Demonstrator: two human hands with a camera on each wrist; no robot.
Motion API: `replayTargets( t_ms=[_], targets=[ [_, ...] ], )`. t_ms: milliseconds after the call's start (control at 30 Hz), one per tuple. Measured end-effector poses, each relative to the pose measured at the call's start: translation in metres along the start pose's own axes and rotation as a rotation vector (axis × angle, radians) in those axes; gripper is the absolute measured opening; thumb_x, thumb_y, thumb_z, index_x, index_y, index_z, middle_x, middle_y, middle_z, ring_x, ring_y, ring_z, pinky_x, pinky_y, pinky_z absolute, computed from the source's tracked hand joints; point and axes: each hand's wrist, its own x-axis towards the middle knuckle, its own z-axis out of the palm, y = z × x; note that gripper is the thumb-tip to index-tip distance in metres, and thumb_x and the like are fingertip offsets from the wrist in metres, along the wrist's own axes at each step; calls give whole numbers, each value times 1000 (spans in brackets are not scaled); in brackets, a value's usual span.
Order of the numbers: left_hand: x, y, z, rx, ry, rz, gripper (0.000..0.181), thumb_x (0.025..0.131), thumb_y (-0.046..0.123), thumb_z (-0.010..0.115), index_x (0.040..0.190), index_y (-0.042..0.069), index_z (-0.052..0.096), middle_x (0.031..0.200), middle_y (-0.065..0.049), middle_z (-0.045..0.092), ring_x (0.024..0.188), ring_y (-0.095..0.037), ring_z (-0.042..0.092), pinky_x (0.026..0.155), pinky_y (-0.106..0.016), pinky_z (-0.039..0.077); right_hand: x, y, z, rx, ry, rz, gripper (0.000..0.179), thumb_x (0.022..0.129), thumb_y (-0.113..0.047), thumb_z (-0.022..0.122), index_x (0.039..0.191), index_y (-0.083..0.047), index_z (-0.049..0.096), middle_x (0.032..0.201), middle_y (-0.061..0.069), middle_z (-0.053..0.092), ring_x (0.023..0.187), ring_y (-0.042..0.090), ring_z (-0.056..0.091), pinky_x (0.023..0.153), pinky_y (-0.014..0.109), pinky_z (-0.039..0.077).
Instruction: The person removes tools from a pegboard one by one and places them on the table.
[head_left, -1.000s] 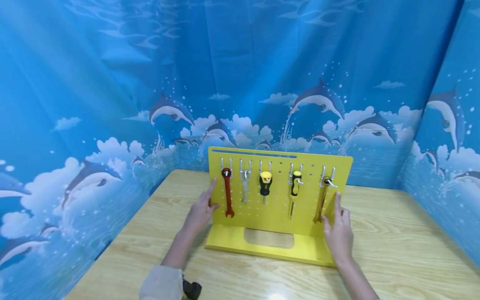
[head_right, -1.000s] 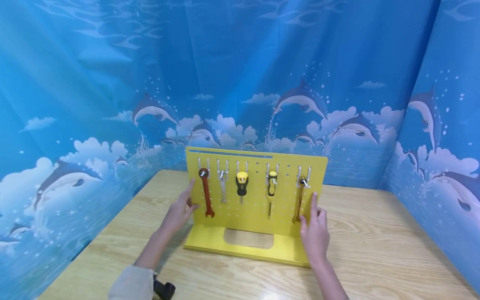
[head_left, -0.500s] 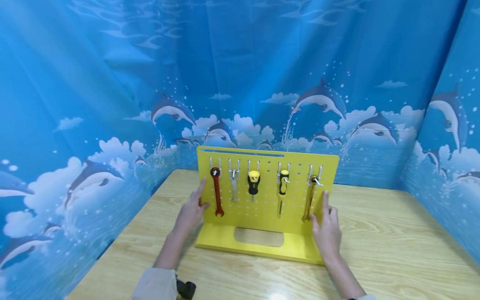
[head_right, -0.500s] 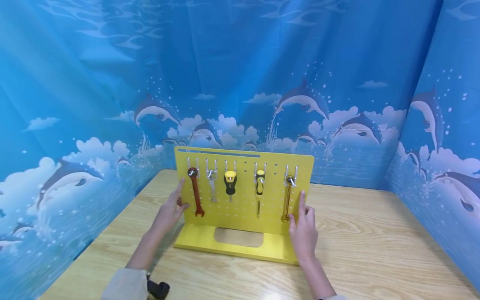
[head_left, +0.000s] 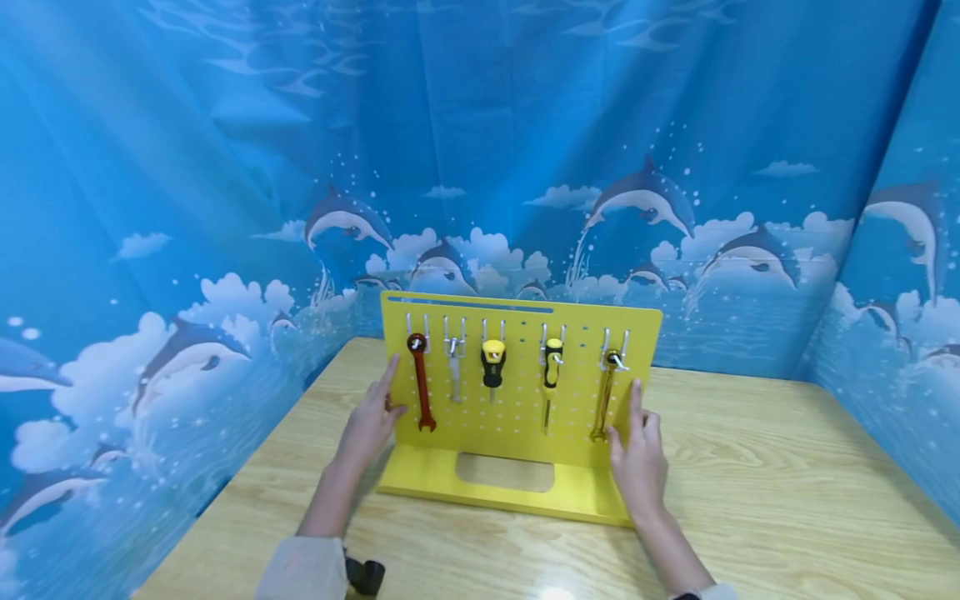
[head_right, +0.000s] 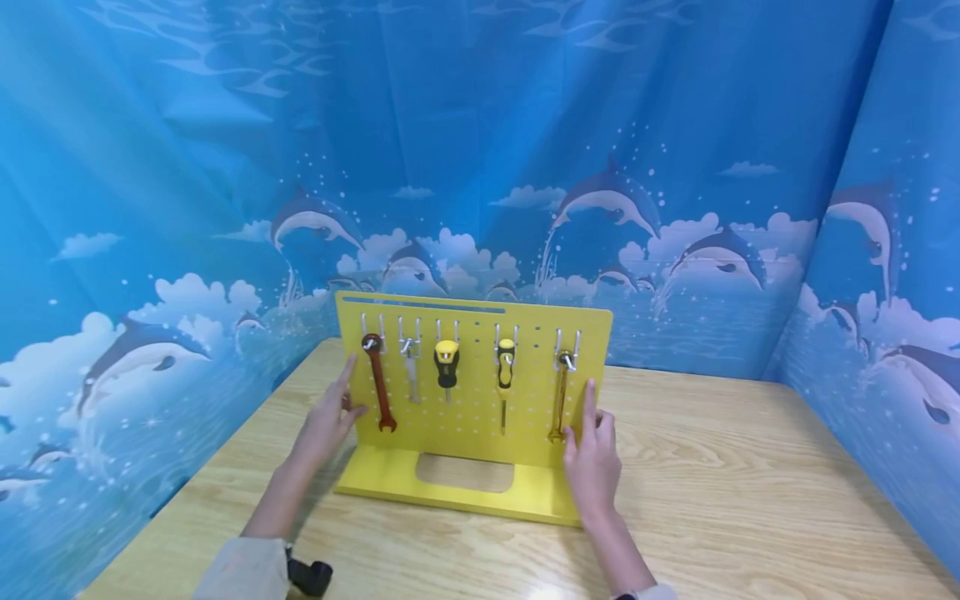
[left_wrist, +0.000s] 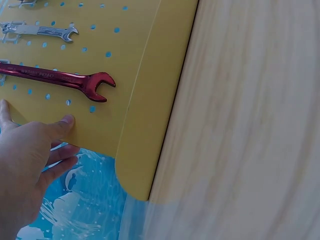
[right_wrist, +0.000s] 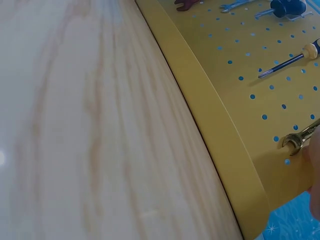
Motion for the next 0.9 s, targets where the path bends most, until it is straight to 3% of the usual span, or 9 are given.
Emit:
replayTargets(
  t_ms=[400, 667, 767, 900],
  targets=[
    [3, -6, -2, 20, 5, 25, 95, 81, 3, 69, 148, 30, 8, 81, -5, 46, 66, -17, 47, 54, -28, 45, 2, 0, 5, 5, 22, -33, 89, 78, 5, 67, 148, -17, 17, 90, 20, 46, 51, 14, 37, 39, 20, 36],
    [1, -1, -4, 56, -10, -7, 94, 82, 5, 68, 148, 31, 5, 84, -7, 47, 65, -17, 49, 51, -25, 44, 2, -6, 0, 49, -63, 101, 88, 81, 1, 64, 148, -23, 13, 98, 18, 45, 57, 16, 40, 45, 20, 38],
    [0, 1, -5, 91, 3, 10, 93, 83, 6, 67, 148, 30, 6, 86, -9, 49, 64, -17, 50, 49, -24, 43, 4, -8, -4, 70, 10, 92, 79, 80, 3, 64, 146, -19, 26, 108, 23, 44, 76, 26, 46, 51, 25, 39],
    [-1, 3, -8, 143, 53, 40, 86, 85, 7, 65, 148, 29, 11, 89, -11, 50, 59, -15, 46, 43, -21, 39, 8, -12, -9, 148, 212, 25, 54, 77, 9, 62, 128, -6, 52, 112, 25, 44, 99, 33, 42, 64, 32, 37]
  ],
)
